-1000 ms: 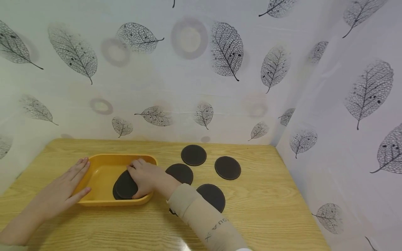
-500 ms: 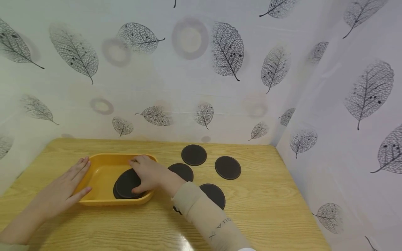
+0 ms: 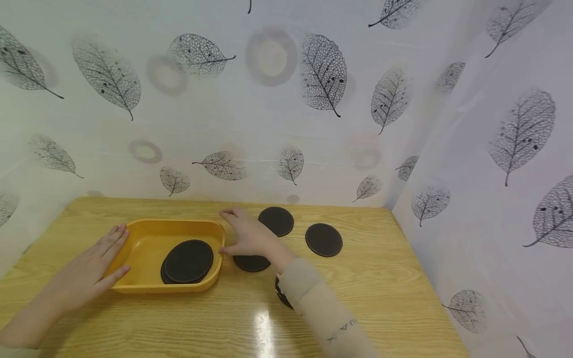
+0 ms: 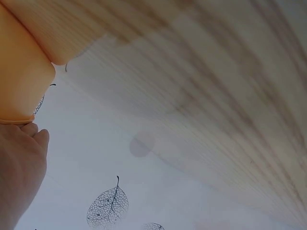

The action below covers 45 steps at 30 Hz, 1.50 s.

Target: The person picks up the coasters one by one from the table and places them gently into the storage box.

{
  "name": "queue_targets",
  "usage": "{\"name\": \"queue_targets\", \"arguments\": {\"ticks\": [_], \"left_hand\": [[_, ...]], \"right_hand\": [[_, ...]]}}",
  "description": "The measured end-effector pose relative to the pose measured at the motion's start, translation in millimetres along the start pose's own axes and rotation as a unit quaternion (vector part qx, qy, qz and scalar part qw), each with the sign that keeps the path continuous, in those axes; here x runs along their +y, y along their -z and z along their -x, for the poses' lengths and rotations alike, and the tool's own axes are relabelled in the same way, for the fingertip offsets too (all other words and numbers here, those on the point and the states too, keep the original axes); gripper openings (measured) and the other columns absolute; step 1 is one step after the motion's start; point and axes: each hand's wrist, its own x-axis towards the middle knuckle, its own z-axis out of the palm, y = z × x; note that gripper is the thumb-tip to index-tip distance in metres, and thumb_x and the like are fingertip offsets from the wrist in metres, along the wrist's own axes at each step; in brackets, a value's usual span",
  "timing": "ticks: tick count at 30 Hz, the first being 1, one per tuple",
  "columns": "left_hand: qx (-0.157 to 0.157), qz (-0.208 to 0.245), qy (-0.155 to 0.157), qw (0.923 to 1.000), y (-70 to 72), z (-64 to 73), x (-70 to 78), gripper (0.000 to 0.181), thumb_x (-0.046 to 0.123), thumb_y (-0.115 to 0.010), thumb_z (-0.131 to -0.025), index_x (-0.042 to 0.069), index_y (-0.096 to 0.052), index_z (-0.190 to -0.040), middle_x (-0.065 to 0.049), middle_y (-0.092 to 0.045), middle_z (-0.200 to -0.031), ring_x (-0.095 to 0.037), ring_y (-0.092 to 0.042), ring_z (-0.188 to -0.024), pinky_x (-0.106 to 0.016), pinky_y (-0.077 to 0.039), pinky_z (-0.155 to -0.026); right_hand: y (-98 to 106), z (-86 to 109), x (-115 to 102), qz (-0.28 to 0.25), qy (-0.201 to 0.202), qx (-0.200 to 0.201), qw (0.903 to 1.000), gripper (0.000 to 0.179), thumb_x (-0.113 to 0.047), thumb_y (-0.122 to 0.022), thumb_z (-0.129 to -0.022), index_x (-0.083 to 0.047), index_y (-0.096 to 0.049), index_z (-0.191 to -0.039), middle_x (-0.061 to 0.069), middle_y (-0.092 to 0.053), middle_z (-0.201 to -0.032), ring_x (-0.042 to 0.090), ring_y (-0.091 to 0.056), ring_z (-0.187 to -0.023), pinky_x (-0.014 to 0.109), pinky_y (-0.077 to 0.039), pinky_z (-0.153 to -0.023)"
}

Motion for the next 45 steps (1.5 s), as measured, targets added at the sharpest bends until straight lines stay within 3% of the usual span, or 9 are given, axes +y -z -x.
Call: {"name": "queue_targets", "arguments": {"ticks": [8, 19, 28, 34, 40, 45], "left_hand": [[-0.007, 0.002, 0.004, 1.0000, 0.9, 0.1, 1.0, 0.084, 0.038, -0.062, -0.105, -0.010, -0.025, -0.164, -0.018, -0.009, -0.177, -0.010, 0.010, -0.165, -0.012, 0.015, -0.127], [-0.014, 0.004, 0.010, 0.9998, 1.1, 0.3, 0.6, 0.084, 0.038, -0.061, -0.106, -0.009, -0.024, -0.164, -0.016, -0.007, -0.178, 0.000, 0.017, -0.161, -0.011, 0.016, -0.126], [-0.017, 0.003, 0.014, 0.9998, 1.3, 0.5, 0.8, 0.084, 0.038, -0.061, -0.106, -0.009, -0.023, -0.165, -0.017, -0.007, -0.178, -0.008, 0.012, -0.164, -0.012, 0.016, -0.126], [-0.015, 0.005, 0.012, 0.9998, 0.3, 0.9, 0.9, 0.084, 0.037, -0.061, -0.106, -0.009, -0.024, -0.164, -0.017, -0.006, -0.178, -0.013, 0.009, -0.166, -0.011, 0.016, -0.126], [-0.012, 0.006, 0.012, 0.9998, 1.2, 0.6, 1.5, 0.084, 0.037, -0.062, -0.106, -0.009, -0.025, -0.164, -0.017, -0.008, -0.178, -0.006, 0.012, -0.164, -0.011, 0.015, -0.126], [-0.011, 0.006, 0.012, 0.9998, 0.7, 0.3, 1.5, 0.084, 0.037, -0.063, -0.105, -0.008, -0.024, -0.165, -0.016, -0.006, -0.178, -0.013, 0.007, -0.166, -0.010, 0.015, -0.126]], "right_hand": [[19, 31.8, 35, -0.027, -0.027, 0.035, 0.9986, 0.089, -0.031, -0.084, -0.091, 0.003, -0.040, -0.161, 0.023, -0.041, -0.164, 0.040, -0.040, -0.153, 0.055, -0.041, -0.126], [34, 77.9, 85, -0.044, -0.102, 0.081, 0.9905, 0.091, -0.028, -0.084, -0.092, 0.002, -0.036, -0.163, 0.025, -0.037, -0.165, 0.047, -0.039, -0.153, 0.065, -0.042, -0.121], [41, 113.1, 117, -0.053, -0.146, 0.116, 0.9809, 0.086, -0.023, -0.083, -0.093, 0.006, -0.037, -0.161, 0.029, -0.037, -0.163, 0.052, -0.039, -0.150, 0.070, -0.041, -0.119], [41, 135.1, 136, -0.052, -0.175, 0.117, 0.9762, 0.086, -0.025, -0.082, -0.094, 0.007, -0.037, -0.160, 0.031, -0.037, -0.163, 0.055, -0.038, -0.149, 0.073, -0.039, -0.119], [38, 153.0, 153, -0.050, -0.198, 0.119, 0.9716, 0.086, -0.026, -0.081, -0.094, 0.008, -0.037, -0.160, 0.034, -0.038, -0.160, 0.058, -0.038, -0.147, 0.076, -0.040, -0.115], [34, 165.7, 163, -0.056, -0.207, 0.119, 0.9694, 0.086, -0.027, -0.081, -0.094, 0.010, -0.037, -0.159, 0.036, -0.040, -0.158, 0.058, -0.039, -0.145, 0.076, -0.040, -0.115]]}}
